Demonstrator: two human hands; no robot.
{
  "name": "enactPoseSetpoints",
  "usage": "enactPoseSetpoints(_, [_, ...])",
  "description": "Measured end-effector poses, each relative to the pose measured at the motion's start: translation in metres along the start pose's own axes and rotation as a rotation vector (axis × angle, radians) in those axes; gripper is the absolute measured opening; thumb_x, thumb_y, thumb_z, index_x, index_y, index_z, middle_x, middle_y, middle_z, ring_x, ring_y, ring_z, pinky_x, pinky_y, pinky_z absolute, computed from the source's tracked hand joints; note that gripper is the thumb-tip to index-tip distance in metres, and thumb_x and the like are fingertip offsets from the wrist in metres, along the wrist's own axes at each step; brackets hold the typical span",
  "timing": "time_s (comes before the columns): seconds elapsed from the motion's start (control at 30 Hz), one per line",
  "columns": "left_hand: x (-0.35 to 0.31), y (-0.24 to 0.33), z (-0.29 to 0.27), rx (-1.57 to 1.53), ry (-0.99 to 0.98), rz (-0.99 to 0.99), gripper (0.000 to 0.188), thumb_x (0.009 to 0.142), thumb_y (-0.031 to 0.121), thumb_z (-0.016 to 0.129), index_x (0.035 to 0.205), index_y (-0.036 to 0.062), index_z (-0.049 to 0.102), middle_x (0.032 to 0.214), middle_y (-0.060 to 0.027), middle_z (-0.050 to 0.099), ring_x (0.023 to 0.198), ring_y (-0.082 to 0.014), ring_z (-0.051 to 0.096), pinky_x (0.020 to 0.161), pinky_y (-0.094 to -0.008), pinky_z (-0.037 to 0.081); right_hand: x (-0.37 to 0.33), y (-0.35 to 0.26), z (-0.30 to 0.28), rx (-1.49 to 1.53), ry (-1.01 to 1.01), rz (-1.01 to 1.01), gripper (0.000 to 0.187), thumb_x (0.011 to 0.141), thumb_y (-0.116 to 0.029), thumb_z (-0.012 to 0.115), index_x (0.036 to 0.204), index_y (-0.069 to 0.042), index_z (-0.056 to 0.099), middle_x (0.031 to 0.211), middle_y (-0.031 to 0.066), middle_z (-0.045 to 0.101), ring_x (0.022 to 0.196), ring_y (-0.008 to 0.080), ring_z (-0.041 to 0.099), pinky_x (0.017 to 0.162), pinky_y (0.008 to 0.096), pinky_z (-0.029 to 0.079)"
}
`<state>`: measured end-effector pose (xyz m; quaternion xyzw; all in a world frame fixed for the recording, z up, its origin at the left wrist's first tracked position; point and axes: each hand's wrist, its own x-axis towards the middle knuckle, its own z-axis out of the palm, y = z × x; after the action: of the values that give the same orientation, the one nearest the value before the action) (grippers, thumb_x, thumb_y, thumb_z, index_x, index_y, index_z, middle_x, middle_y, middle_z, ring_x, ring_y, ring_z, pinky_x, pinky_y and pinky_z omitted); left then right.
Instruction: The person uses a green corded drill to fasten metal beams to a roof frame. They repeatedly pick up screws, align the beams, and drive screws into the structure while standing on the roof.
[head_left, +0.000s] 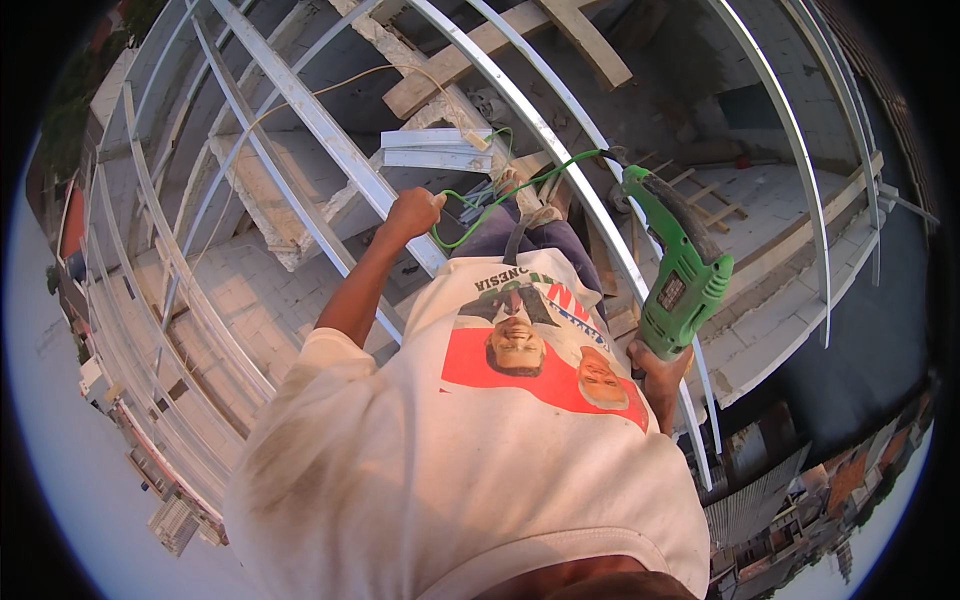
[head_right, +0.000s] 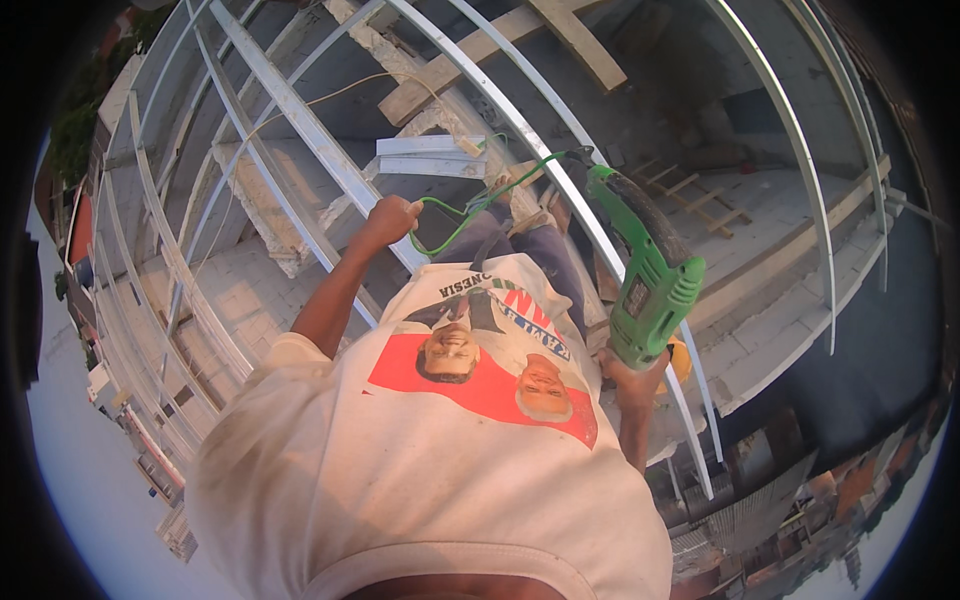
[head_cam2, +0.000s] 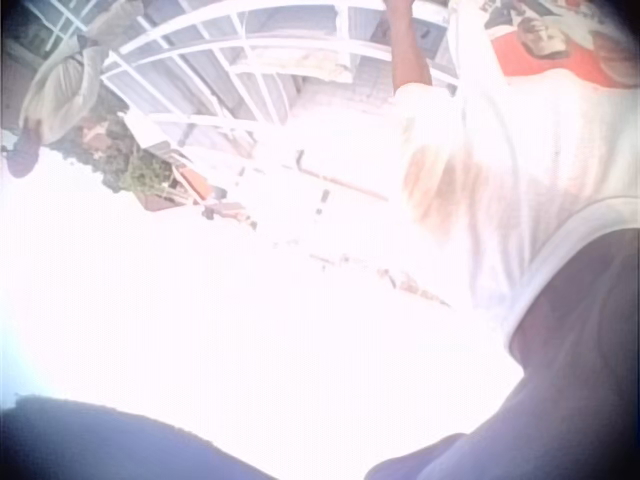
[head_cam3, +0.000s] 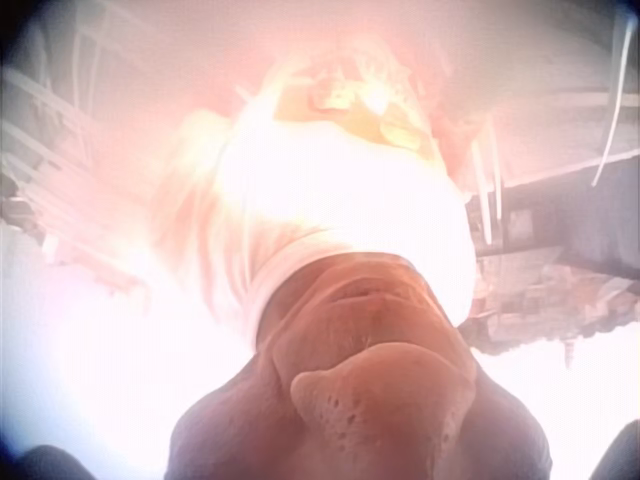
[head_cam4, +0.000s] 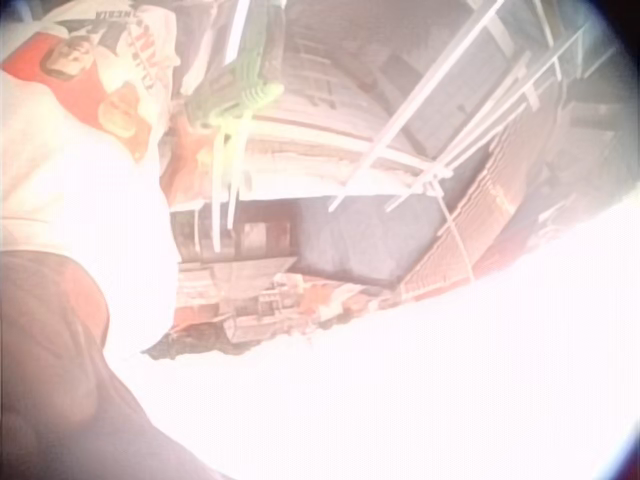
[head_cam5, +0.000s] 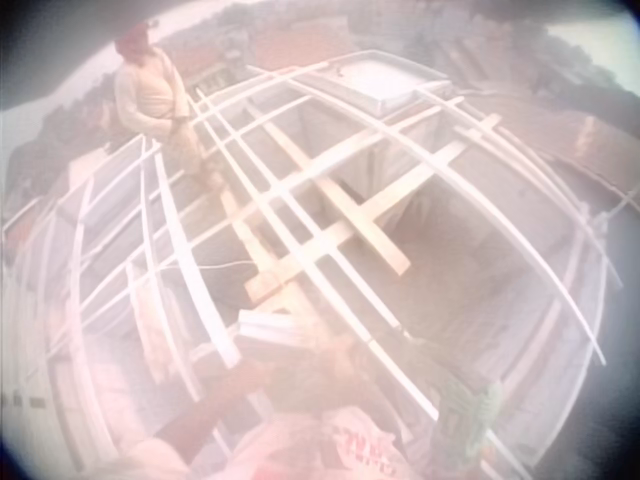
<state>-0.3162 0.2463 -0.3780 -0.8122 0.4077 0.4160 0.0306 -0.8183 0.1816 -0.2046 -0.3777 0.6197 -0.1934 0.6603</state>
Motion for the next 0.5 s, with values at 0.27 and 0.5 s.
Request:
enactPoseSetpoints(0.27, [0.020, 0.060, 0.006, -0.230, -0.006, 0.327, 0.046, 0.111, 0.037, 0.055, 0.098, -0.0002, 0.080, 0.099, -0.0211, 0.077, 0.098, -0.0344, 0.077, 0.091, -0.0504, 0.059, -0.001, -0.016, -0.031, -0.543, -0.040, -0.381, 0.066, 0.070, -0.007, 0.091, 0.130, -0.001, 0.066, 0.115, 0.0108, 0.076, 0.098, 0.0233, 0.075, 0.090, 0.0366, 0.058])
enactPoseSetpoints(0.5, [-0.026, 0.245, -0.055, -0.538, -0.435, 0.726, 0.061, 0.112, 0.052, 0.053, 0.103, -0.0028, 0.080, 0.087, -0.0130, 0.075, 0.083, -0.0219, 0.071, 0.079, -0.0403, 0.056, 0.000, -0.095, -0.048, -1.232, -0.291, -0.796, 0.088, 0.053, -0.010, 0.091, 0.137, -0.012, 0.064, 0.091, 0.0030, 0.075, 0.079, 0.0289, 0.075, 0.072, 0.0415, 0.059])
